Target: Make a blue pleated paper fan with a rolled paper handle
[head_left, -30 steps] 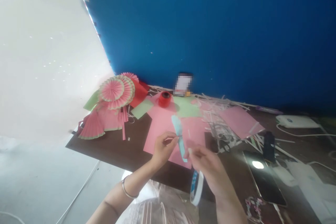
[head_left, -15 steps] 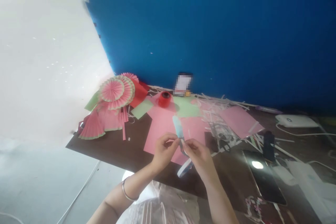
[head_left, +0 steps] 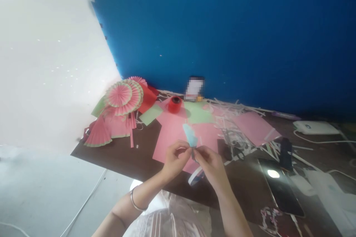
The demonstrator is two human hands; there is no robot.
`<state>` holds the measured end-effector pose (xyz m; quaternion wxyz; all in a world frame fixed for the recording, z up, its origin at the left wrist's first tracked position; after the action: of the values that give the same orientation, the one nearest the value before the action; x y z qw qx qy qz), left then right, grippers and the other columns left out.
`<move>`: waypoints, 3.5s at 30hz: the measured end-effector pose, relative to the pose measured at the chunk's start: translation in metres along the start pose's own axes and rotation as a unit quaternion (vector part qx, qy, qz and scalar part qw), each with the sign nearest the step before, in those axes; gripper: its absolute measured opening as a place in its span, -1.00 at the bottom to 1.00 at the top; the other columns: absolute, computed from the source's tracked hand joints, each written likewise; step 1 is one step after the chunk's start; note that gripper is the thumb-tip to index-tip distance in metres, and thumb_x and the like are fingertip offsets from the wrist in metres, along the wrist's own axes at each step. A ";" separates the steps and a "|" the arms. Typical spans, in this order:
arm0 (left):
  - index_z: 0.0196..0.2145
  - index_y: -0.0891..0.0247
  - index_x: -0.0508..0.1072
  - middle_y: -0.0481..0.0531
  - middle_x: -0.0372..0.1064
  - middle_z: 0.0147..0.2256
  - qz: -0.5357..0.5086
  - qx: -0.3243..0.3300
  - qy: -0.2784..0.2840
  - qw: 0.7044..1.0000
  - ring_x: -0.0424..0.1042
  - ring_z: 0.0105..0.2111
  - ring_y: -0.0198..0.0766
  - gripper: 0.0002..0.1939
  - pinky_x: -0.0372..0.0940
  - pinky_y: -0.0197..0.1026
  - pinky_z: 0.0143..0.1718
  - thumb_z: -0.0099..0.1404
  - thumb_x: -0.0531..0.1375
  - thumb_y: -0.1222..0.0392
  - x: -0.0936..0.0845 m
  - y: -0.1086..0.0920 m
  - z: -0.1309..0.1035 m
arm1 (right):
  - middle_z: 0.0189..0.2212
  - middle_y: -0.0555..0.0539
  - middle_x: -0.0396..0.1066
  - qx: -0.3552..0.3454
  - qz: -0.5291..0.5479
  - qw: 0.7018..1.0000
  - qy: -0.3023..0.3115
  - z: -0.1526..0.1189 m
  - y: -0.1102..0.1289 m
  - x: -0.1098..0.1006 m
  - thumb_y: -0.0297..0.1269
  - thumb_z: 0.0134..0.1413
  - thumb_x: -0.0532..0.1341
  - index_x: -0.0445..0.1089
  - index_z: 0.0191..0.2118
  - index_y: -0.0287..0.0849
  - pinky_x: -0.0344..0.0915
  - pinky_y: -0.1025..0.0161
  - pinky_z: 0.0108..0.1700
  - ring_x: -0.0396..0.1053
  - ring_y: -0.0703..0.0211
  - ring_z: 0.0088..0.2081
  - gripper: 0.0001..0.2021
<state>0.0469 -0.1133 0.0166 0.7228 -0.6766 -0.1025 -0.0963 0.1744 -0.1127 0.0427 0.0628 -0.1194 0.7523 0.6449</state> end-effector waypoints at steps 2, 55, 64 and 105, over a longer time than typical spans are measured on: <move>-0.45 0.29 0.44 0.01 0.34 -0.45 0.007 0.001 -0.004 1.000 0.38 -0.41 -0.31 -0.85 0.37 -0.20 -0.31 0.13 0.23 0.14 0.001 -0.001 0.001 | -0.59 -0.01 0.32 0.001 -0.010 1.000 0.001 0.001 0.000 0.001 0.06 -0.06 0.20 0.28 -0.54 -0.17 0.23 0.31 -0.42 0.29 0.21 -0.48 -0.64; -0.48 0.30 0.41 0.00 0.39 -0.50 0.043 0.016 -0.174 0.984 0.40 -0.44 -0.32 -0.81 0.30 -0.26 -0.33 0.13 0.21 0.10 -0.017 -0.001 0.027 | -0.54 -0.07 0.50 0.017 -0.042 0.999 -0.030 0.023 -0.004 0.004 -0.07 -0.16 0.28 0.33 -0.46 -0.15 0.34 0.27 -0.37 0.48 0.08 -0.44 -0.75; -0.49 0.31 0.41 0.01 0.40 -0.48 0.013 0.021 -0.178 0.984 0.41 -0.41 -0.32 -0.79 0.31 -0.25 -0.31 0.13 0.21 0.08 -0.019 -0.005 0.029 | -0.53 0.01 0.47 0.001 -0.080 0.996 -0.045 0.016 -0.013 0.003 -0.02 -0.27 0.33 0.26 -0.33 -0.10 0.32 0.30 -0.50 0.42 0.18 -0.54 -0.61; -0.36 0.17 0.48 0.00 0.49 -0.36 0.428 0.156 0.279 0.845 0.43 -0.35 -0.26 -0.87 0.16 -0.17 -0.11 0.22 0.12 0.25 -0.023 0.004 0.046 | -0.47 0.06 0.48 -0.220 -0.408 0.885 -0.047 0.017 -0.017 -0.018 -0.39 -0.10 0.15 0.37 -0.48 -0.06 0.20 0.32 -0.40 0.41 0.20 -0.42 -0.90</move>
<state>0.0252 -0.0672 0.0099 0.7867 -0.4761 0.3891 0.0554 0.1956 -0.0963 0.0285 0.3273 -0.3960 0.4721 0.7163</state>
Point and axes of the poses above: each hand's wrist, its own z-axis towards the middle knuckle, its own x-axis out of the palm, y = z × x, the point moved 1 cm from there along z, towards the middle knuckle
